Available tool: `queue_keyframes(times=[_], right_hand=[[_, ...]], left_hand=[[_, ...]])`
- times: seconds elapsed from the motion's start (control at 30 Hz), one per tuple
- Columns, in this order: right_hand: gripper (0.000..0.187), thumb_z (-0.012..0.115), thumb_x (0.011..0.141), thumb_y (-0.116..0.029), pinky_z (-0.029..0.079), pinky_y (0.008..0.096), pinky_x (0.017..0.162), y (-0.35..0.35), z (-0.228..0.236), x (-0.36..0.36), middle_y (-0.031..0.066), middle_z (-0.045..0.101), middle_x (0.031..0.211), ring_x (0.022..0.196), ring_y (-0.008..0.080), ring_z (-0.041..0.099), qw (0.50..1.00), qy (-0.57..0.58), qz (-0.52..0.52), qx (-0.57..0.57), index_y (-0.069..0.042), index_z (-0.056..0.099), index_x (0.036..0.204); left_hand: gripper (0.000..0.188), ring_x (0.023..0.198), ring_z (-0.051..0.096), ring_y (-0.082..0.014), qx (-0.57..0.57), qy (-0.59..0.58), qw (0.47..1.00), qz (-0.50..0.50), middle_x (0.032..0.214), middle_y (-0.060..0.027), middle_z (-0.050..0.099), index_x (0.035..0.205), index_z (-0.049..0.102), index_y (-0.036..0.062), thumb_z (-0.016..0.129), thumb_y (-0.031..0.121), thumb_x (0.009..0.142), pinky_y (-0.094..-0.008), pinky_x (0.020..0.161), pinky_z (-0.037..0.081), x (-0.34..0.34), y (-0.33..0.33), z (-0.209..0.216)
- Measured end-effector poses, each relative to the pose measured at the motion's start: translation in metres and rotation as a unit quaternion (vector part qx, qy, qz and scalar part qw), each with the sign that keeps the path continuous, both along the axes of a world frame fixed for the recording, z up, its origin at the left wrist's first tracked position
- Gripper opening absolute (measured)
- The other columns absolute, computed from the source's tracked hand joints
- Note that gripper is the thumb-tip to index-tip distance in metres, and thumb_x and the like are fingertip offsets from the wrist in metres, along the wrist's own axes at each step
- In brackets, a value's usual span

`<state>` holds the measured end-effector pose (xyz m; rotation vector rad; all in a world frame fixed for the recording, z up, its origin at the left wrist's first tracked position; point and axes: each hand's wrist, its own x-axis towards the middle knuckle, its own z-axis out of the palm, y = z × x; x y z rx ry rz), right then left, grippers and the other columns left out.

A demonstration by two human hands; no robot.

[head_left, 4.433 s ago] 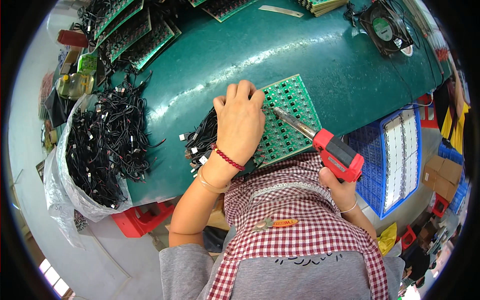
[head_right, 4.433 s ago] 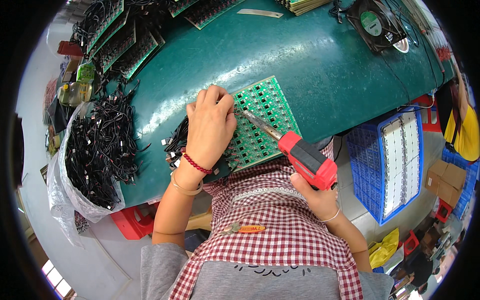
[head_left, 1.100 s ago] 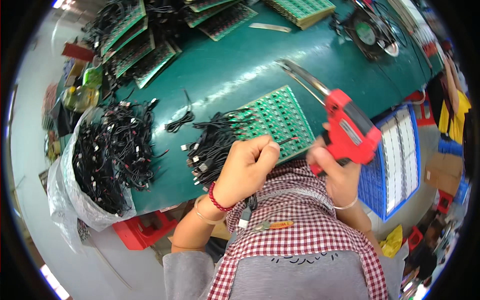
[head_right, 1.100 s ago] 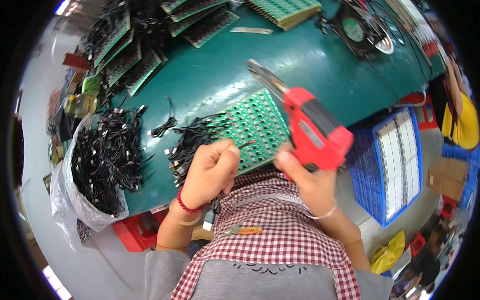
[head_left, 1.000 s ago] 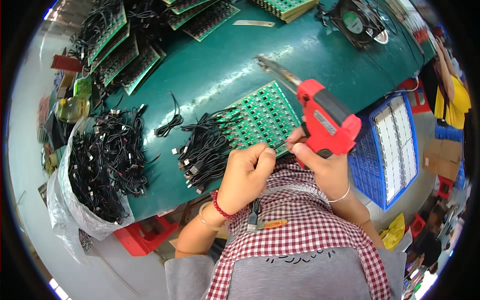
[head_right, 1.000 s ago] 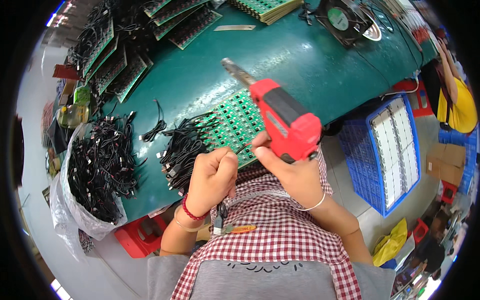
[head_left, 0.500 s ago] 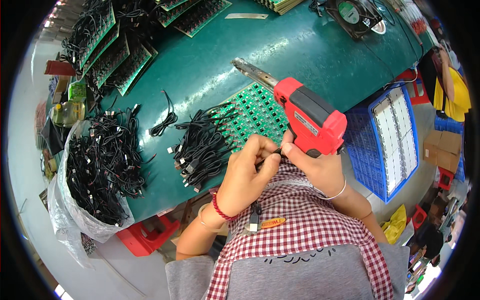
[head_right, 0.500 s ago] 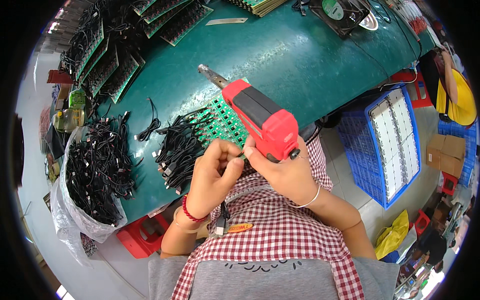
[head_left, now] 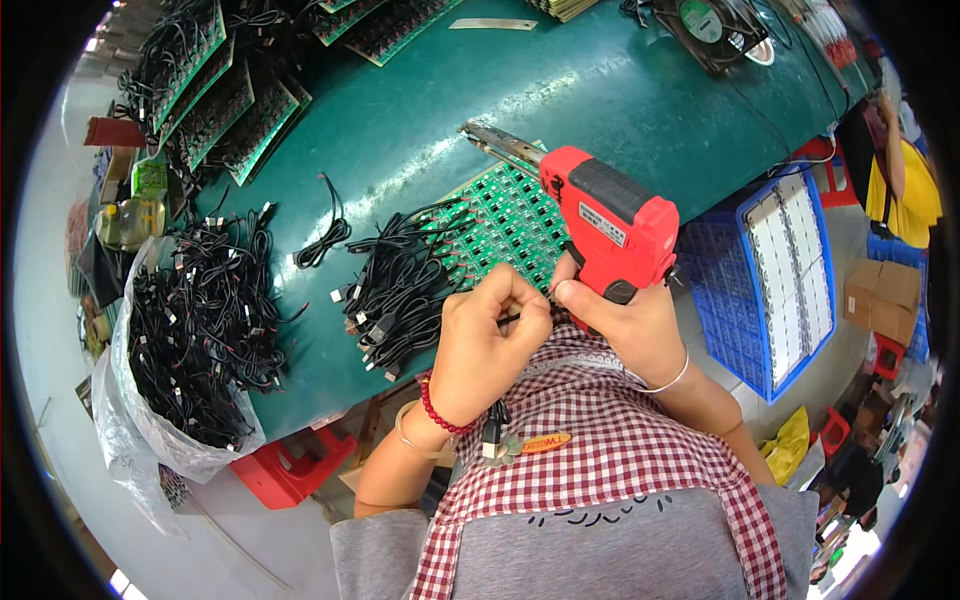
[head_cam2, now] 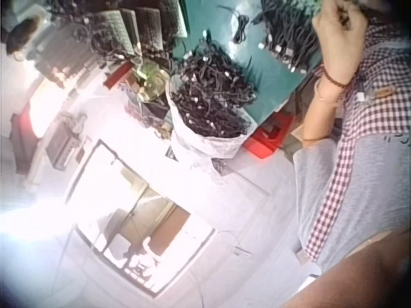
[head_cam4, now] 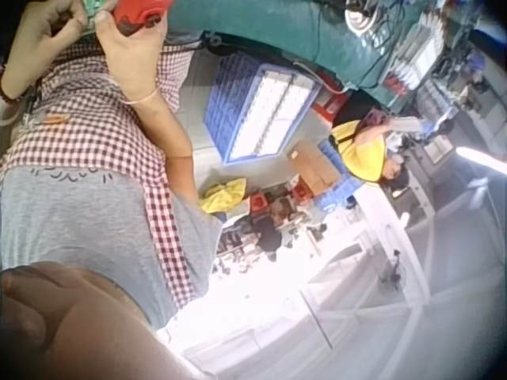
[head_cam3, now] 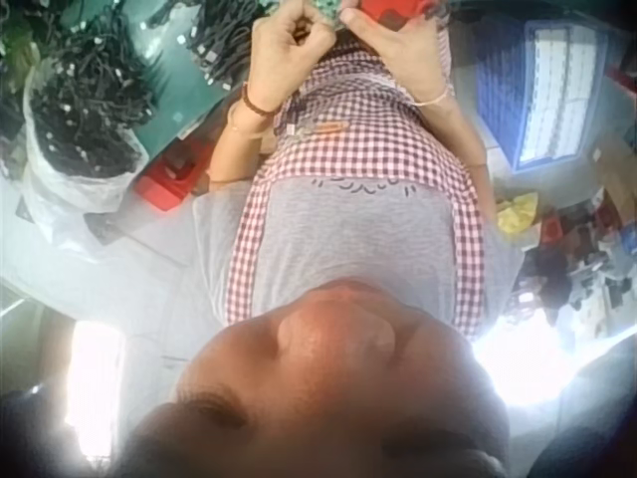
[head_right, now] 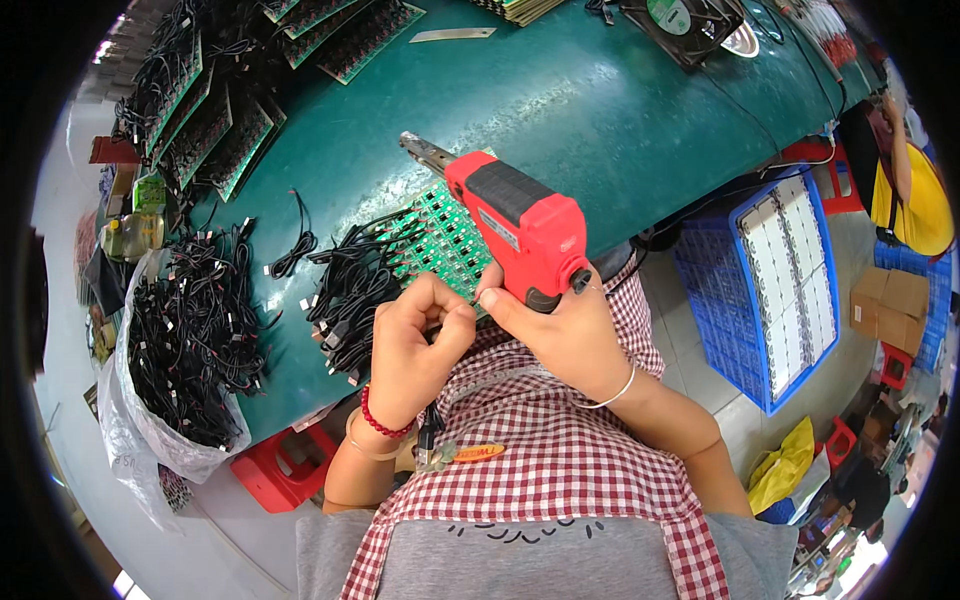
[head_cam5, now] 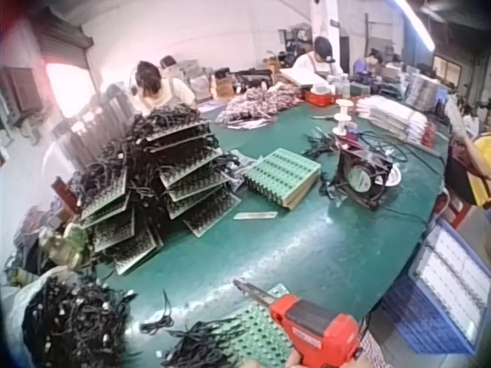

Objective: The person solders cables to a printed circuit board on a workbench, picking up cables from a pile and attaching the wires to the board with a soldering tool.

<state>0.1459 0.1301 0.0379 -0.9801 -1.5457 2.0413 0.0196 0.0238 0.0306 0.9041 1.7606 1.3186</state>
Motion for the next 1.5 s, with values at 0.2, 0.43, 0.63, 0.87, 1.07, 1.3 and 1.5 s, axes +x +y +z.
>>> queue_keyframes(times=[0.2,0.43,0.63,0.87,1.07,1.3,1.5], right_hand=[[0.017,0.067,0.081,0.0,0.048,0.0243,0.068,0.0,0.0,0.0,-0.0002,0.062,0.085,0.076,0.0071,0.057,1.0,-0.001,-0.002,0.005,-0.001,0.061,0.096],[0.013,0.064,0.081,0.0,0.047,0.0248,0.066,0.002,0.0,-0.004,0.0016,0.062,0.082,0.074,0.0083,0.058,0.999,0.023,-0.008,0.028,-0.001,0.06,0.093],[0.01,0.064,0.08,-0.001,0.046,0.0246,0.063,0.001,-0.002,-0.007,0.0006,0.061,0.079,0.071,0.0074,0.056,0.999,0.019,-0.004,0.034,-0.001,0.061,0.09],[0.008,0.065,0.08,-0.002,0.044,0.0235,0.058,-0.001,-0.001,-0.01,-0.0015,0.059,0.073,0.065,0.0055,0.054,0.999,-0.017,0.008,0.044,-0.002,0.061,0.087],[0.007,0.066,0.08,-0.001,0.045,0.0236,0.06,-0.002,-0.001,-0.009,-0.0008,0.06,0.076,0.067,0.006,0.054,0.999,-0.045,0.005,0.021,-0.002,0.062,0.086],[0.008,0.064,0.086,-0.003,0.047,0.0248,0.072,0.002,-0.006,0.011,0.002,0.063,0.086,0.079,0.0083,0.057,0.998,-0.005,-0.054,0.018,0.0,0.062,0.093],[0.011,0.067,0.084,-0.003,0.047,0.0245,0.072,-0.003,-0.001,0.003,0.001,0.063,0.087,0.08,0.0077,0.057,1.0,-0.014,-0.018,0.0,-0.001,0.062,0.094]], left_hand=[[0.008,0.051,0.05,-0.0048,-0.01,0.031,0.999,-0.01,0.058,-0.0041,0.057,0.077,0.055,-0.0016,0.062,0.001,0.081,-0.0227,0.047,0.039,-0.001,0.002,0.006],[0.008,0.05,0.047,-0.0039,0.002,0.04,0.999,0.018,0.057,-0.0022,0.054,0.078,0.055,-0.0008,0.061,0.001,0.082,-0.0216,0.046,0.036,0.002,0.002,0.007],[0.008,0.05,0.046,-0.0038,-0.004,0.02,0.999,0.026,0.058,-0.0018,0.054,0.079,0.055,-0.0004,0.061,0.001,0.083,-0.0214,0.046,0.036,0.002,0.001,0.003],[0.01,0.056,0.049,-0.0027,-0.002,0.041,0.998,0.044,0.062,0.0002,0.056,0.077,0.054,-0.0011,0.058,0.002,0.086,-0.0203,0.051,0.039,0.002,0.006,0.004],[0.01,0.056,0.049,-0.0028,-0.022,0.049,0.997,0.052,0.062,-0.0001,0.056,0.077,0.054,-0.0011,0.059,0.003,0.085,-0.0202,0.051,0.039,-0.001,0.004,0.001],[0.007,0.051,0.053,-0.0084,-0.077,0.122,0.989,0.027,0.063,-0.007,0.059,0.079,0.055,-0.0004,0.061,0.002,0.082,-0.0243,0.047,0.041,-0.027,-0.002,0.002],[0.01,0.051,0.044,-0.002,-0.013,0.122,0.991,0.052,0.06,0.0002,0.053,0.076,0.054,0.0004,0.064,0.0,0.077,-0.0197,0.047,0.033,-0.01,0.002,0.004]])
